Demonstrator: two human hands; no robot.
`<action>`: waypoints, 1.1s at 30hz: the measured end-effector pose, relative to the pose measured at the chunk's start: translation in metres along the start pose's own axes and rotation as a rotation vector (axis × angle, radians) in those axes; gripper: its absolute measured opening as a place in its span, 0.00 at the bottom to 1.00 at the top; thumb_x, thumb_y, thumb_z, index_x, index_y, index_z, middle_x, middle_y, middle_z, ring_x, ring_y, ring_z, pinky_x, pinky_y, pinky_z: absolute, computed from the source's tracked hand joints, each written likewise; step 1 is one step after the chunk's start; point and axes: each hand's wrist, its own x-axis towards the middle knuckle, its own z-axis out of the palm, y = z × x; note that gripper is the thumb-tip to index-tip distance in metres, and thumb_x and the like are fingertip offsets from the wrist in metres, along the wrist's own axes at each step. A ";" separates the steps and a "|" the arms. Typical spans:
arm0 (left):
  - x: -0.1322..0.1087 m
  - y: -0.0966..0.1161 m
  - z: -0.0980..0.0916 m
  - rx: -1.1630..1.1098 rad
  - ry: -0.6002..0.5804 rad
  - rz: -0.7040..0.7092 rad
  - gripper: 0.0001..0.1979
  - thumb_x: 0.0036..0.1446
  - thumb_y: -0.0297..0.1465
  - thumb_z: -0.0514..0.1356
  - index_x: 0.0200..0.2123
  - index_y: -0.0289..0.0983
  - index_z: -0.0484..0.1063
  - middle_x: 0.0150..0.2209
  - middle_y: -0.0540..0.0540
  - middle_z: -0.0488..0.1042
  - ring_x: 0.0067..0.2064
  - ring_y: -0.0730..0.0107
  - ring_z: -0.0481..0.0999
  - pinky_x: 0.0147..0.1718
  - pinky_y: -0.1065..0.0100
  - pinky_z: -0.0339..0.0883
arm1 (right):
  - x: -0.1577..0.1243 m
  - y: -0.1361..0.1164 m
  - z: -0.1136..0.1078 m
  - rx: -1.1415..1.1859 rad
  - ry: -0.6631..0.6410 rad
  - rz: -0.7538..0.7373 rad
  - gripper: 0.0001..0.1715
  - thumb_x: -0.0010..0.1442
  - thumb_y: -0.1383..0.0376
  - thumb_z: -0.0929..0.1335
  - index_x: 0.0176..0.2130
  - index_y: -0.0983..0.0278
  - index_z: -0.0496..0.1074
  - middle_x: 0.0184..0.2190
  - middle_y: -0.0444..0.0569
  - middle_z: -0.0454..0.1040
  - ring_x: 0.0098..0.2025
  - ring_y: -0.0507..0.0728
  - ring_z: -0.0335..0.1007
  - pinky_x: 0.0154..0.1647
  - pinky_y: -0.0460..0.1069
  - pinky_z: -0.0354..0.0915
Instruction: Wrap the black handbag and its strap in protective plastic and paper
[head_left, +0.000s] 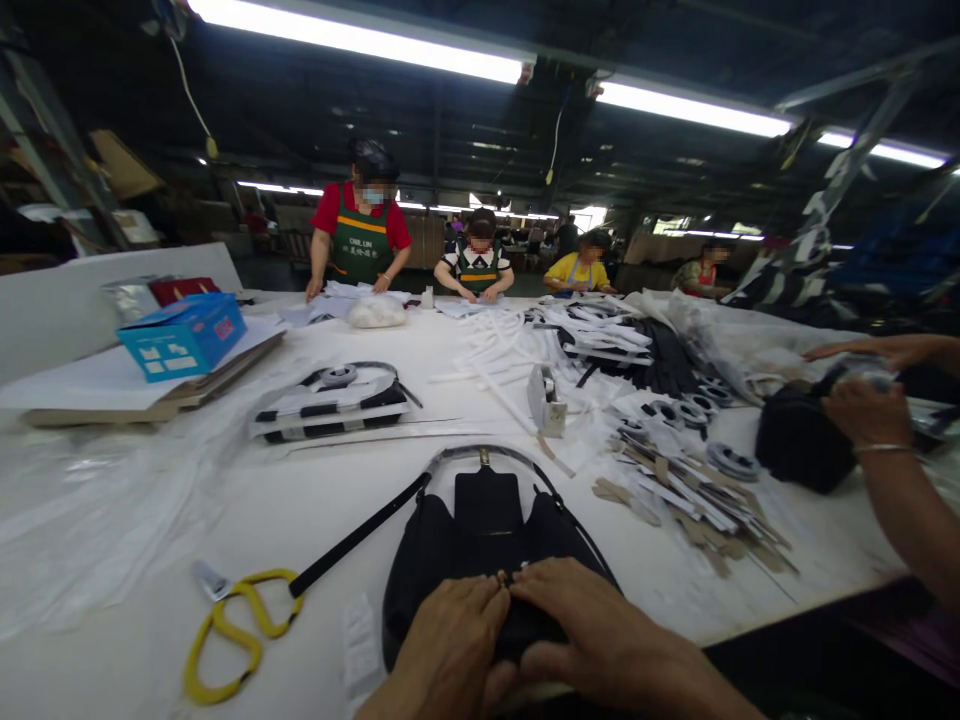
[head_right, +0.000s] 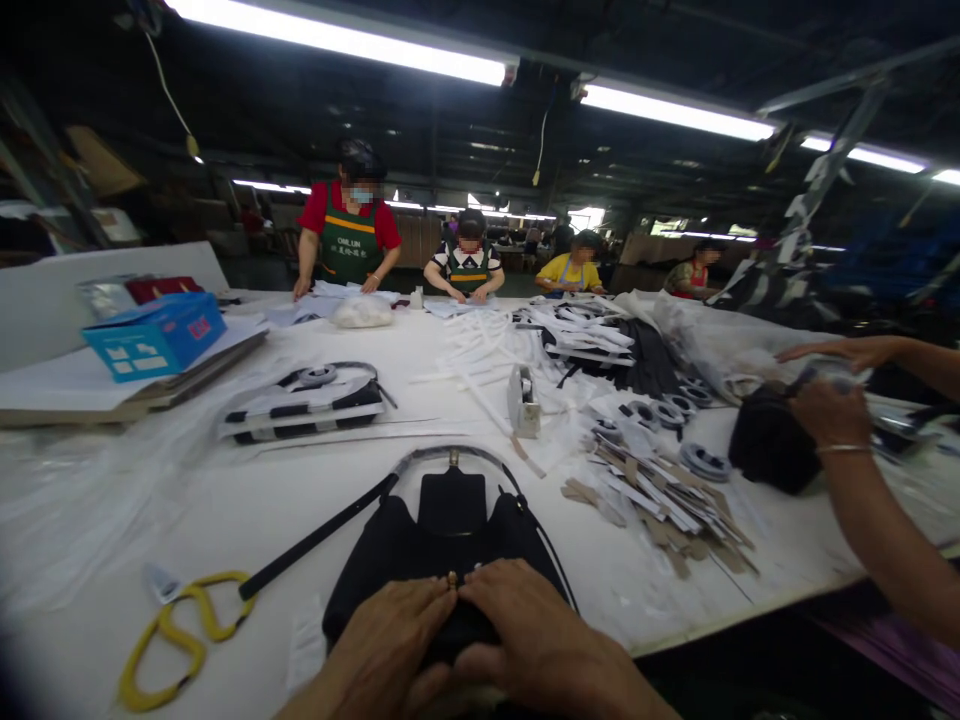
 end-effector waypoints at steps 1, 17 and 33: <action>0.000 -0.001 0.004 -0.005 0.003 -0.014 0.35 0.38 0.35 0.75 0.53 0.42 0.70 0.52 0.42 0.77 0.48 0.52 0.79 0.45 0.59 0.75 | 0.007 -0.003 -0.008 0.065 -0.018 0.013 0.21 0.58 0.60 0.70 0.52 0.56 0.76 0.51 0.49 0.77 0.54 0.62 0.72 0.58 0.54 0.63; 0.056 0.023 -0.052 -0.059 -0.389 -0.389 0.13 0.61 0.23 0.55 0.47 0.37 0.72 0.44 0.42 0.79 0.46 0.52 0.78 0.42 0.55 0.73 | -0.104 0.132 0.010 0.802 0.320 0.809 0.30 0.40 0.52 0.72 0.43 0.62 0.74 0.35 0.50 0.74 0.24 0.52 0.70 0.16 0.42 0.55; 0.087 0.027 -0.056 0.171 -0.439 -0.411 0.15 0.59 0.25 0.51 0.41 0.30 0.76 0.40 0.32 0.80 0.45 0.45 0.80 0.41 0.52 0.72 | -0.092 0.189 0.044 -0.234 0.404 0.600 0.31 0.59 0.58 0.60 0.60 0.64 0.68 0.65 0.58 0.60 0.59 0.64 0.68 0.55 0.56 0.68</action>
